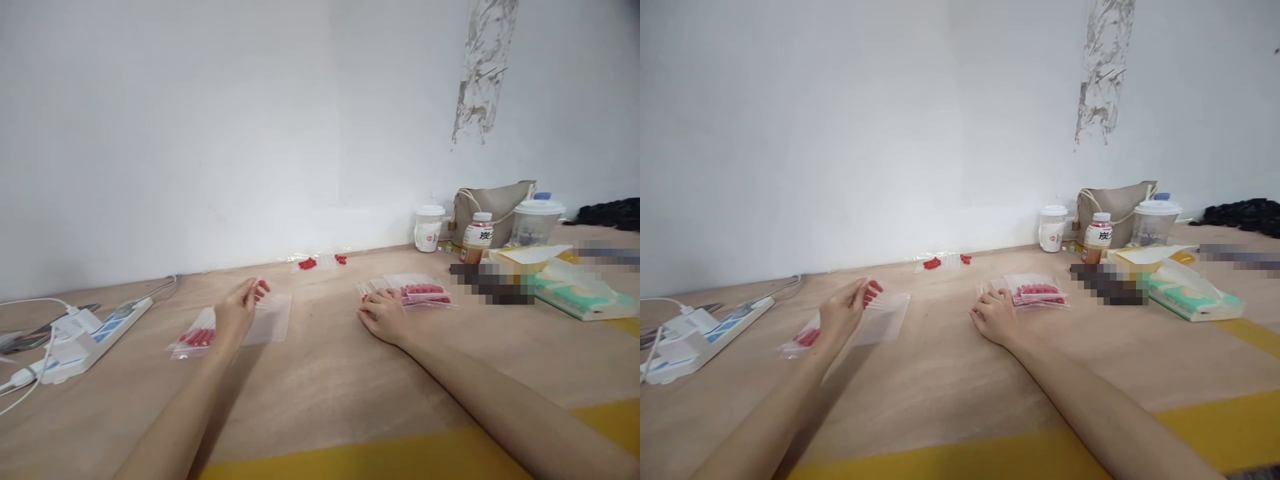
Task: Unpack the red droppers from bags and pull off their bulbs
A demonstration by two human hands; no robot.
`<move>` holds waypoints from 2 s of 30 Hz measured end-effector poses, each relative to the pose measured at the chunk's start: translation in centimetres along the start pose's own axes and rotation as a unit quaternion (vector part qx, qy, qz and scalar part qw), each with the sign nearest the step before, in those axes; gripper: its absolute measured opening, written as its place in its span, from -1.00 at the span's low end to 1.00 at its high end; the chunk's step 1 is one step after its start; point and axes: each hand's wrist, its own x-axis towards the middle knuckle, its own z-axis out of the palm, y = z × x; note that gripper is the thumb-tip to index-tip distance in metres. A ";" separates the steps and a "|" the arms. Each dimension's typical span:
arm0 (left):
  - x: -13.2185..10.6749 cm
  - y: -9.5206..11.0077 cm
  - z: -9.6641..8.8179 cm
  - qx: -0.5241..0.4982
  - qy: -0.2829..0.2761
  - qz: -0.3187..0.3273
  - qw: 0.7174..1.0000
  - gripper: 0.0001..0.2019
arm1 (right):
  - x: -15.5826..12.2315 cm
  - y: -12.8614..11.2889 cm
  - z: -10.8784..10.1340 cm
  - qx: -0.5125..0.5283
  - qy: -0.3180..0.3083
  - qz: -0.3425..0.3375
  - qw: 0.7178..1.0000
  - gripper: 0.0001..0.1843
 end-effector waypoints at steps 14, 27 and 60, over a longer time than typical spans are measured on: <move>-4.8 6.9 7.3 -0.081 -0.246 0.215 0.942 -0.64 | 0.1 -0.4 -0.7 0.051 -0.046 -0.100 0.993 -0.77; -5.9 4.4 5.5 -0.112 -0.236 0.177 0.949 -0.77 | 2.1 -2.4 1.4 -0.059 -0.059 -0.285 0.955 -0.81; -5.5 5.6 6.6 -0.324 -0.237 -0.121 0.908 -0.85 | 0.9 -2.5 1.3 0.038 0.057 -0.229 0.971 -0.85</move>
